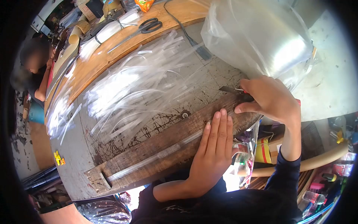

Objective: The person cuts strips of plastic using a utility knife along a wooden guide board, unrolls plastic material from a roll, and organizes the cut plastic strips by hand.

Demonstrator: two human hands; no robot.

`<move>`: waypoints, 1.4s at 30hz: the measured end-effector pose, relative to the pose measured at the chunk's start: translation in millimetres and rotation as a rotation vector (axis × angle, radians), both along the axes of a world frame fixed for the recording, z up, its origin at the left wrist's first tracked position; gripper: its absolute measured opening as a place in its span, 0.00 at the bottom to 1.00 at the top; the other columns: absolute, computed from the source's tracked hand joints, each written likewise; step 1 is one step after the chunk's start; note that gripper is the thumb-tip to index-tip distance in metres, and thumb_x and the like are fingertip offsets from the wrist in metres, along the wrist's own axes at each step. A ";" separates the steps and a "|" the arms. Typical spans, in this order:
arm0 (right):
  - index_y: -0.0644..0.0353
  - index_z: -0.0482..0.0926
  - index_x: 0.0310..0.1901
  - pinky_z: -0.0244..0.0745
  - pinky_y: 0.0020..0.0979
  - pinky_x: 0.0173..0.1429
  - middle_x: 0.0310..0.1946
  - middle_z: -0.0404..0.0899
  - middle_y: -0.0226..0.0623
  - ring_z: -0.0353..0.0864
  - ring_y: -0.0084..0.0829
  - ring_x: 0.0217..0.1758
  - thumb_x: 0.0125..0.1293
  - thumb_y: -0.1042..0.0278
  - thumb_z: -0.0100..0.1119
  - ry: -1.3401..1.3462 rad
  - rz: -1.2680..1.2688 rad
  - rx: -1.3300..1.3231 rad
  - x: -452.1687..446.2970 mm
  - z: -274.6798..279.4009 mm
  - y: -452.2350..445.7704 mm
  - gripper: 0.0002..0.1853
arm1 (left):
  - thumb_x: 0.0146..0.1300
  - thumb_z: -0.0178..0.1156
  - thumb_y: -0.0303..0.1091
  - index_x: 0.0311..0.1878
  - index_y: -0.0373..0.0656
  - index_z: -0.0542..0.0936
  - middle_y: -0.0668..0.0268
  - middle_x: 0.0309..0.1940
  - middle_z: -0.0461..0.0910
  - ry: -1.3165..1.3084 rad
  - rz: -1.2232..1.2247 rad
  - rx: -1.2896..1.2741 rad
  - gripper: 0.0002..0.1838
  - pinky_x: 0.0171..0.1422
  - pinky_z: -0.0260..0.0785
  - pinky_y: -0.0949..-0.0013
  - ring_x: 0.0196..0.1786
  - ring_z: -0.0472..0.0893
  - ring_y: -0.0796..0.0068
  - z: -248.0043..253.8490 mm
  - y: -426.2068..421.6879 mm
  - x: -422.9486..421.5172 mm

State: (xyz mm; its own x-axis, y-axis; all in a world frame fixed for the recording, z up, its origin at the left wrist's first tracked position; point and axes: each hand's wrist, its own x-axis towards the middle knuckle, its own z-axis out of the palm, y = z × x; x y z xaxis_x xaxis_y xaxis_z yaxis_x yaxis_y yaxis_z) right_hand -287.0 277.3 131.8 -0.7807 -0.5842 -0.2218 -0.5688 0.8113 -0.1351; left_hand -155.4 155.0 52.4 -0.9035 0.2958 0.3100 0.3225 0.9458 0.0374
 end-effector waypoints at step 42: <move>0.64 0.64 0.33 0.68 0.36 0.14 0.10 0.71 0.40 0.74 0.38 0.11 0.59 0.62 0.55 -0.080 -0.156 -0.064 119.2 -24.1 -36.5 0.14 | 0.60 0.53 0.40 0.46 0.68 0.75 0.65 0.49 0.76 0.173 0.235 0.033 0.12 0.61 0.47 0.46 0.49 0.77 0.73 0.7 -49.0 16.7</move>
